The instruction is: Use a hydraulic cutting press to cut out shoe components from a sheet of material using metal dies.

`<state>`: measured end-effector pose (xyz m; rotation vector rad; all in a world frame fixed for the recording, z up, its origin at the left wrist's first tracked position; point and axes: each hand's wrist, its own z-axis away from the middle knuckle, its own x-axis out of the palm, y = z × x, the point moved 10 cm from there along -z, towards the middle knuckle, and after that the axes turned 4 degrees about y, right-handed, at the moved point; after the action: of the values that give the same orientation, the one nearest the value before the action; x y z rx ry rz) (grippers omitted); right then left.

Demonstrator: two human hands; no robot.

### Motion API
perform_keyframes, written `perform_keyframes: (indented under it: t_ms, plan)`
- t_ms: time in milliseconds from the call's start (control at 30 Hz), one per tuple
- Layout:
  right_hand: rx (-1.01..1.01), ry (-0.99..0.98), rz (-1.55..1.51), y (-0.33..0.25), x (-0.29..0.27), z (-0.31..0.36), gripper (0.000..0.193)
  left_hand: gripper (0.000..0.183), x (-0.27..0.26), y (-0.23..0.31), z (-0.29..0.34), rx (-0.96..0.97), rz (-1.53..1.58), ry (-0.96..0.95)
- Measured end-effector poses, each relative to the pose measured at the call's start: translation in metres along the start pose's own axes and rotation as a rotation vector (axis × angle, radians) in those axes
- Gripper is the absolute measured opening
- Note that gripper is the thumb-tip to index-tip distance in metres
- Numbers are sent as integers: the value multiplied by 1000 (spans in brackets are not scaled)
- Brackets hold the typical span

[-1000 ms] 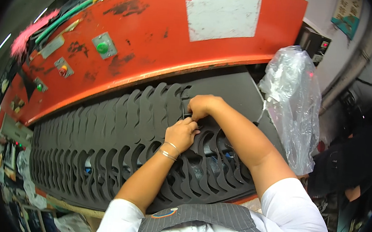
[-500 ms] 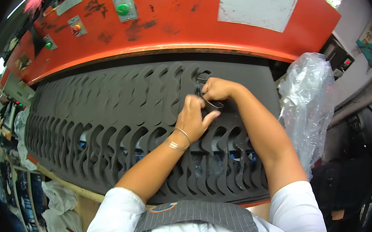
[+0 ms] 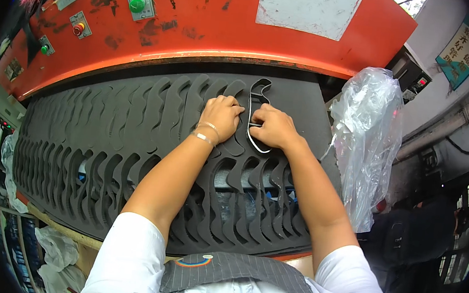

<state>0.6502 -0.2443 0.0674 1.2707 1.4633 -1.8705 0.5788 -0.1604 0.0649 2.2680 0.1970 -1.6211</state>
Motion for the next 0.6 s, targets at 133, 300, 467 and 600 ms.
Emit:
perform_keyframes:
  t_ms: [133, 300, 467, 600]
  plan:
    - [-212, -65, -204, 5, -21, 23, 101, 26, -11, 2, 5, 43, 139, 198]
    - [-337, -9, -28, 9, 1, 18, 95, 27, -14, -5, -2, 64, 144, 236]
    - [-331, 28, -16, 6, 1, 13, 86, 28, -11, -10, -5, 83, 168, 263]
    - [-295, 45, -6, 5, 1, 16, 83, 29, -9, -7, -5, 86, 142, 261]
